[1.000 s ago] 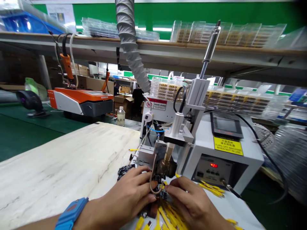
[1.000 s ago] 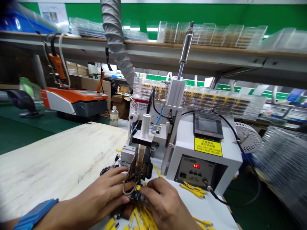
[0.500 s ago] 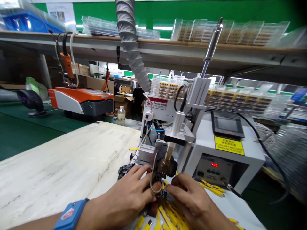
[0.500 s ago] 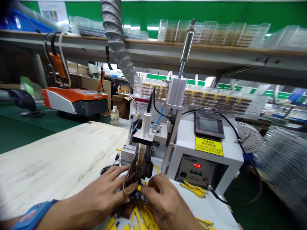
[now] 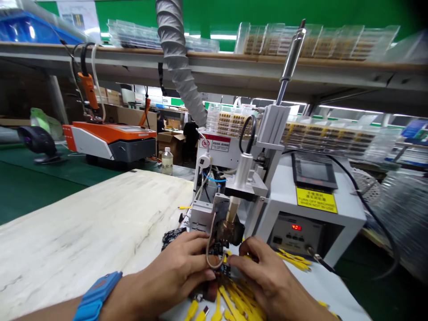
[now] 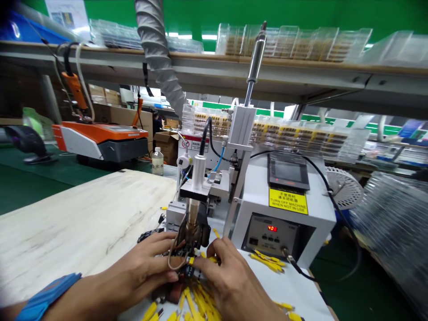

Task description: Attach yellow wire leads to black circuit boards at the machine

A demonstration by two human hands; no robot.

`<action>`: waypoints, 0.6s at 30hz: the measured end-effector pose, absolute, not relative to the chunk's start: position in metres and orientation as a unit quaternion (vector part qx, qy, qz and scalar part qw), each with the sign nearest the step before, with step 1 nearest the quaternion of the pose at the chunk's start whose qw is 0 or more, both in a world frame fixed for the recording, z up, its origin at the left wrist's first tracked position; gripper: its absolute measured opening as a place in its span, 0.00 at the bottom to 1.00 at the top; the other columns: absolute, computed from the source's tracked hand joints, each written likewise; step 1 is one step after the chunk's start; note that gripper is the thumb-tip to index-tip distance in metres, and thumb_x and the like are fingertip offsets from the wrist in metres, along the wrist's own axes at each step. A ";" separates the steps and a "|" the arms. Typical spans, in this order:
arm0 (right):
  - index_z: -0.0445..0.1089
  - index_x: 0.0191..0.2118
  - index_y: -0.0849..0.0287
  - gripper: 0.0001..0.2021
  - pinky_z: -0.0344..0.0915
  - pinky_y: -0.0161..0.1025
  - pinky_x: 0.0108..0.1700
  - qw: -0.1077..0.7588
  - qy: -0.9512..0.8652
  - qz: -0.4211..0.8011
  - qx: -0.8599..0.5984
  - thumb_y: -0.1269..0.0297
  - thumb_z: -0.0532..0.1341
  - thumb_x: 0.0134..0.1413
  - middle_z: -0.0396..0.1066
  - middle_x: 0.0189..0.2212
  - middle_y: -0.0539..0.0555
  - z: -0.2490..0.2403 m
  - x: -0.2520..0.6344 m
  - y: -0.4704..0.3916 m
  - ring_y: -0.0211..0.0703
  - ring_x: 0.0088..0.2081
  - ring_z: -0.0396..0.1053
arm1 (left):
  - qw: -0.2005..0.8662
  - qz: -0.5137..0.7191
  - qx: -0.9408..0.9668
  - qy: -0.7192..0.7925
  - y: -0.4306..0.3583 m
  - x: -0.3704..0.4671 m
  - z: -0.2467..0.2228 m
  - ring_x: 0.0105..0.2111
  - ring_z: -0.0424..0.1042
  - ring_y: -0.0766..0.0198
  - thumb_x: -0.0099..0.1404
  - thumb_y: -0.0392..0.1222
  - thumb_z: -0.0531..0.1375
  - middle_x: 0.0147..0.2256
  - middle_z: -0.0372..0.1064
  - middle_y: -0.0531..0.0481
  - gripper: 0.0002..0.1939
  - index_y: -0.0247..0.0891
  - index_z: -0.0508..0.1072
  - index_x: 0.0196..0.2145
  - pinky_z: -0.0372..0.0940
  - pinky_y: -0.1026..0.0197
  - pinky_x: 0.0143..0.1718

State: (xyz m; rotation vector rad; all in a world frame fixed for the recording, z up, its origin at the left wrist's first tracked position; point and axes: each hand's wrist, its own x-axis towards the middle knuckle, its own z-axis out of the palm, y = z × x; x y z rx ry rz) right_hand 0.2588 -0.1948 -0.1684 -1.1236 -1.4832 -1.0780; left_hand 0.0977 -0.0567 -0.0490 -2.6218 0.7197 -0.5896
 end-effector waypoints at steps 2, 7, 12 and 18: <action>0.71 0.45 0.58 0.17 0.66 0.37 0.31 0.477 -0.605 -0.442 -0.460 0.80 0.51 0.56 0.65 0.32 0.58 -0.168 0.259 -0.195 0.44 0.33 0.65 | 0.170 -0.207 -0.931 0.247 -0.057 0.097 -0.049 0.50 0.67 0.60 0.70 0.33 0.56 0.47 0.70 0.49 0.11 0.42 0.73 0.47 0.60 0.56 0.56; 0.71 0.45 0.58 0.17 0.65 0.38 0.31 0.481 -0.606 -0.440 -0.454 0.80 0.51 0.55 0.65 0.33 0.58 -0.169 0.258 -0.194 0.44 0.34 0.64 | 0.158 -0.197 -0.941 0.227 -0.055 0.098 -0.050 0.50 0.65 0.59 0.70 0.34 0.56 0.46 0.68 0.48 0.10 0.43 0.73 0.46 0.62 0.56 0.54; 0.71 0.43 0.59 0.16 0.66 0.39 0.30 0.486 -0.608 -0.439 -0.449 0.80 0.51 0.57 0.65 0.32 0.58 -0.168 0.259 -0.193 0.45 0.33 0.64 | 0.157 -0.200 -0.940 0.226 -0.056 0.099 -0.049 0.50 0.65 0.59 0.70 0.35 0.57 0.47 0.67 0.49 0.10 0.44 0.74 0.45 0.63 0.56 0.54; 0.71 0.44 0.60 0.14 0.66 0.40 0.31 0.478 -0.619 -0.430 -0.451 0.79 0.51 0.59 0.66 0.32 0.58 -0.168 0.260 -0.194 0.45 0.33 0.63 | 0.182 -0.192 -0.934 0.239 -0.051 0.099 -0.048 0.53 0.65 0.57 0.70 0.35 0.57 0.48 0.70 0.48 0.12 0.45 0.73 0.48 0.61 0.51 0.56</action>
